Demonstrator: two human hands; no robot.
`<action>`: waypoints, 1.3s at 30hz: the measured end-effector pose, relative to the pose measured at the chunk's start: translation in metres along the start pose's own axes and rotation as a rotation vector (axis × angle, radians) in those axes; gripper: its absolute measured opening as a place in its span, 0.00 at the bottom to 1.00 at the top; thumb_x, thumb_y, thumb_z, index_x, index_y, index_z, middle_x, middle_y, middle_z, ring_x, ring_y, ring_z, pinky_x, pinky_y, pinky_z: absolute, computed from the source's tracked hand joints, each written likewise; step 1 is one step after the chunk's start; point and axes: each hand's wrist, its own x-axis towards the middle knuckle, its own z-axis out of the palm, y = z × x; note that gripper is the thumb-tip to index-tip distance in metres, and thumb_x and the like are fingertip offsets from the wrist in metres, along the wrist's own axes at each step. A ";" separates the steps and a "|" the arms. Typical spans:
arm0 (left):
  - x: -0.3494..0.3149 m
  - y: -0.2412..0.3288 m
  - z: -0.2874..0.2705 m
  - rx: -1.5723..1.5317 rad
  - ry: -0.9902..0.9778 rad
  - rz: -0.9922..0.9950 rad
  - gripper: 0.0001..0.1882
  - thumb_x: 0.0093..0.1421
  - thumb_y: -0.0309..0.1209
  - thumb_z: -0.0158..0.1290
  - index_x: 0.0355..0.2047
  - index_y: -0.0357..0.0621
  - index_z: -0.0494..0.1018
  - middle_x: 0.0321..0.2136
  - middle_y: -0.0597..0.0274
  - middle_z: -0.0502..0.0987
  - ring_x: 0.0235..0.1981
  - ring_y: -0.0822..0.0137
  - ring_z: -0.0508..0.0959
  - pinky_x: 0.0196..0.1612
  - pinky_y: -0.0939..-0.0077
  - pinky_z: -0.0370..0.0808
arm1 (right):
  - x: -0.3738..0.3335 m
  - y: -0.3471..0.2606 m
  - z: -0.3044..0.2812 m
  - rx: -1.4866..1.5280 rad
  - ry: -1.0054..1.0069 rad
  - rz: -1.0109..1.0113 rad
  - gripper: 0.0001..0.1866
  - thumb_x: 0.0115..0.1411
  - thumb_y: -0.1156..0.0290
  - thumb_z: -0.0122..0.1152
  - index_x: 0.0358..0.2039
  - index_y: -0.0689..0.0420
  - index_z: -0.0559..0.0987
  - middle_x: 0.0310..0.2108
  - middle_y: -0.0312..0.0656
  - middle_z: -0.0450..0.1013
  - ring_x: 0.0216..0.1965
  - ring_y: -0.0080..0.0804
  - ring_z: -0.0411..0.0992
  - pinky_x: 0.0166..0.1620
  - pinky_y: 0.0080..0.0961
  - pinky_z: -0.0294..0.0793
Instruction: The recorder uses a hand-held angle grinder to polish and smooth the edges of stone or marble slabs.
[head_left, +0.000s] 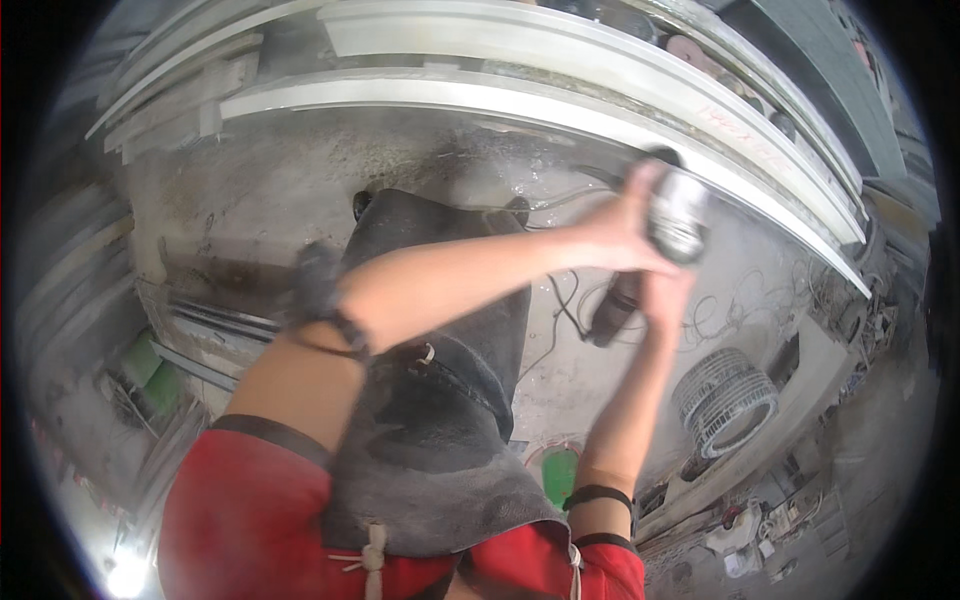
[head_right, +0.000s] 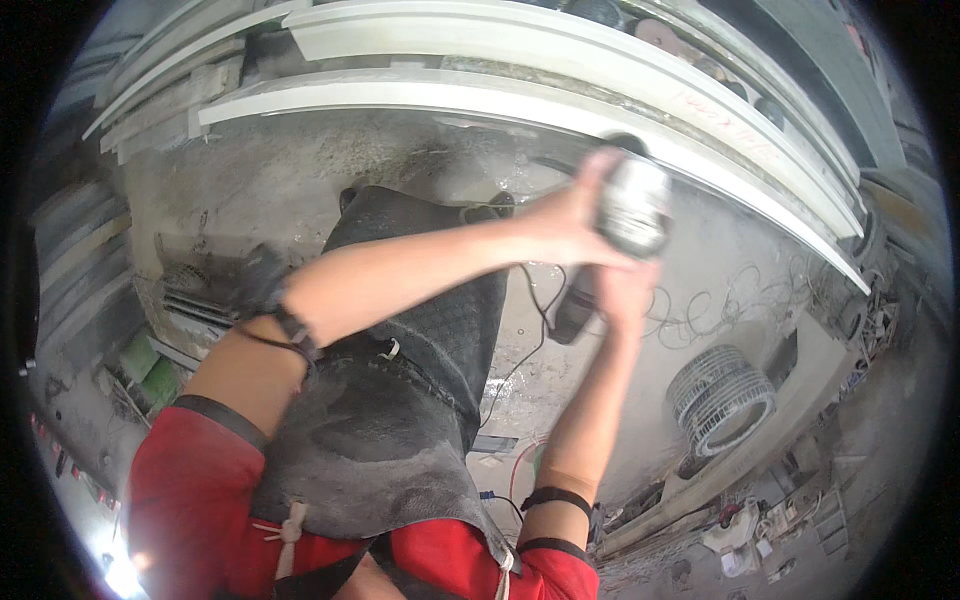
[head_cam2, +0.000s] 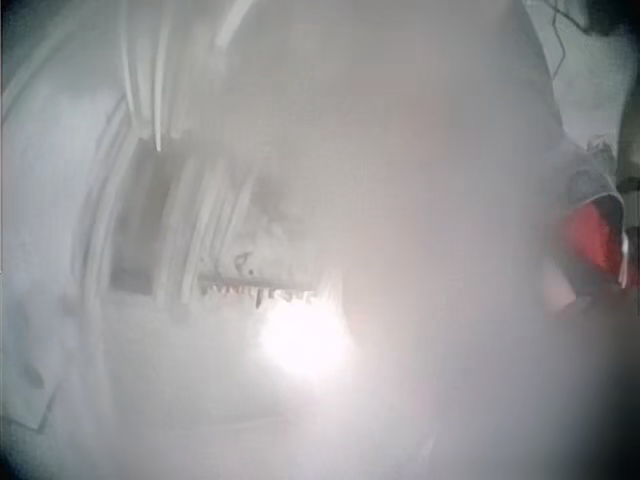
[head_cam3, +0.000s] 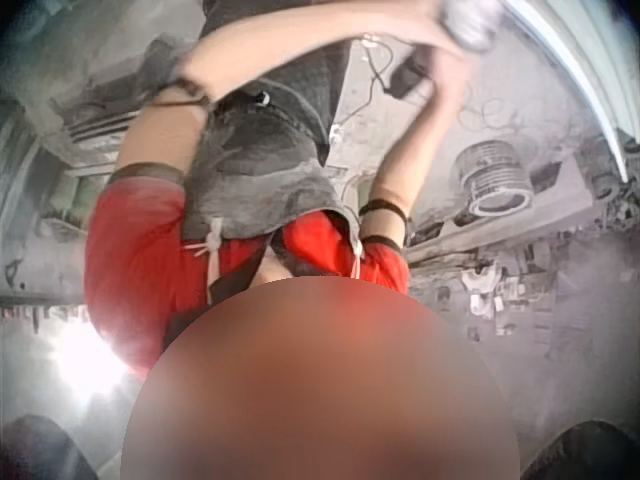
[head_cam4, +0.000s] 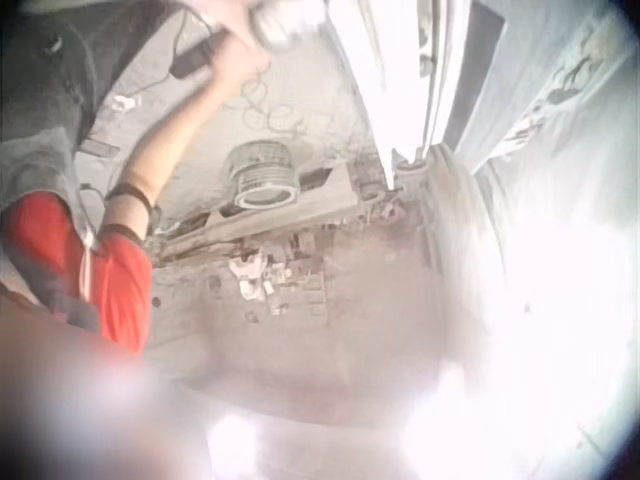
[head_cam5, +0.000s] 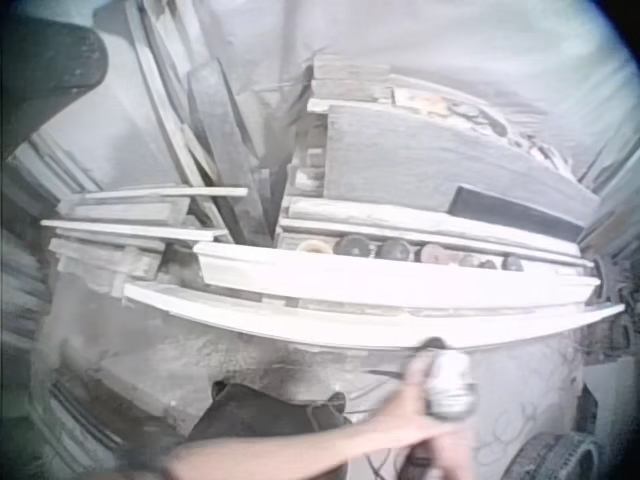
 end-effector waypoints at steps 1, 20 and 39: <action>0.022 0.004 0.019 0.000 -0.041 0.017 0.71 0.38 0.45 0.77 0.70 0.41 0.37 0.64 0.33 0.59 0.63 0.39 0.66 0.69 0.54 0.62 | 0.002 0.042 -0.025 0.035 0.010 0.160 0.25 0.65 0.57 0.56 0.48 0.70 0.79 0.45 0.42 0.78 0.48 0.27 0.70 0.53 0.31 0.71; -0.319 -0.119 -0.372 -0.416 0.599 -0.025 0.58 0.52 0.26 0.68 0.72 0.54 0.38 0.54 0.58 0.73 0.36 0.76 0.78 0.19 0.87 0.68 | -0.077 -0.311 0.382 -0.080 -0.558 -0.262 0.54 0.42 0.63 0.72 0.69 0.51 0.53 0.38 0.58 0.79 0.38 0.62 0.78 0.43 0.50 0.78; -0.097 -0.081 -0.156 0.333 -0.011 0.218 0.67 0.44 0.42 0.74 0.72 0.52 0.35 0.51 0.32 0.74 0.46 0.39 0.80 0.52 0.53 0.78 | -0.047 -0.021 0.204 0.147 0.197 -0.111 0.54 0.49 0.65 0.77 0.70 0.60 0.51 0.67 0.49 0.55 0.66 0.39 0.58 0.67 0.38 0.58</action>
